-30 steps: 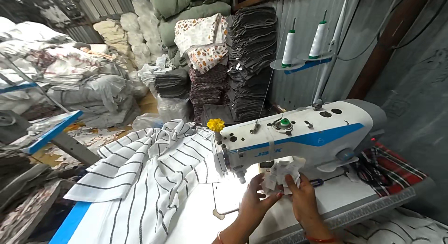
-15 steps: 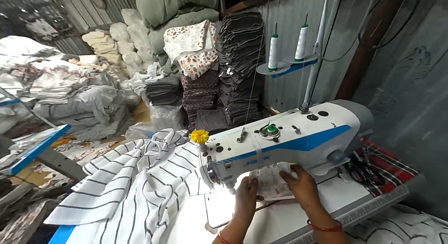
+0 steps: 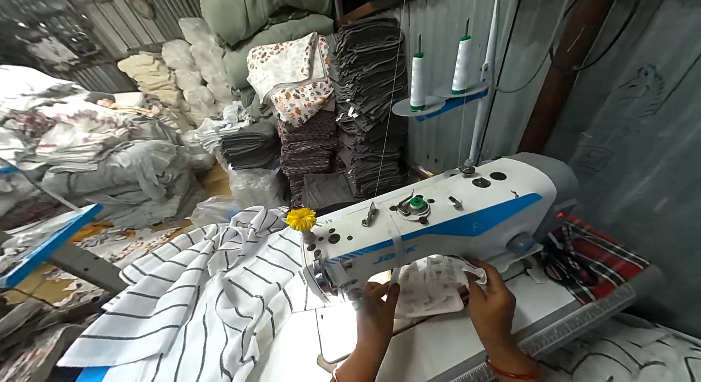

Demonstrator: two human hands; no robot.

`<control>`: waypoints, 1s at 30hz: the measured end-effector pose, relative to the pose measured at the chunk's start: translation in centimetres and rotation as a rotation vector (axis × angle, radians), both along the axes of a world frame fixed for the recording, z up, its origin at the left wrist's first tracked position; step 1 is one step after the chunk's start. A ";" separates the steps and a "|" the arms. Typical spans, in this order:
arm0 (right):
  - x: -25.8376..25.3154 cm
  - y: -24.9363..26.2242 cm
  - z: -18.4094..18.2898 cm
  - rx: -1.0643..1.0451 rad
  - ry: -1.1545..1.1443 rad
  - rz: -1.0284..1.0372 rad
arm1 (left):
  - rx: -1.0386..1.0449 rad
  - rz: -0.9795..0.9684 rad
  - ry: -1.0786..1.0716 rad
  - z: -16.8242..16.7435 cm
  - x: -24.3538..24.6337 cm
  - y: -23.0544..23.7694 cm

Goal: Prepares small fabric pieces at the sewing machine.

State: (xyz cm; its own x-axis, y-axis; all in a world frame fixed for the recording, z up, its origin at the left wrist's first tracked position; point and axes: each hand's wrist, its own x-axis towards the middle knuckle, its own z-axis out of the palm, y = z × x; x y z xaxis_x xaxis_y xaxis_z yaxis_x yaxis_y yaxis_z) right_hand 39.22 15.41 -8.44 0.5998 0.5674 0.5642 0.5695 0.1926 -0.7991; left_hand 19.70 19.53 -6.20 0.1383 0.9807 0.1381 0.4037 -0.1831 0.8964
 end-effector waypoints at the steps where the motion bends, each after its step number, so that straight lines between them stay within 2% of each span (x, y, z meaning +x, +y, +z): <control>1: 0.0 0.0 0.1 0.012 0.048 -0.005 | 0.008 0.012 -0.050 -0.2 0.0 -0.2; 6: -0.4 0.2 0.7 0.027 0.312 0.038 | 0.019 0.010 -0.229 -0.9 0.2 -1.3; 9: -0.9 0.1 1.0 0.033 0.442 0.069 | -0.074 0.011 -0.292 -0.4 0.3 -2.0; 15: -1.4 0.1 1.3 0.050 0.535 0.129 | -0.135 -0.056 -0.476 -0.4 0.6 -2.9; 22: -1.5 0.0 1.5 0.129 0.539 0.131 | -0.059 -0.097 -0.257 -0.5 -0.4 -2.5; 27: -2.0 -0.3 2.1 0.069 0.625 0.214 | -0.107 -0.128 -0.197 0.9 0.0 -1.8; 30: -2.3 0.0 1.5 0.049 0.614 0.230 | -0.064 -0.181 -0.134 1.4 0.4 -1.1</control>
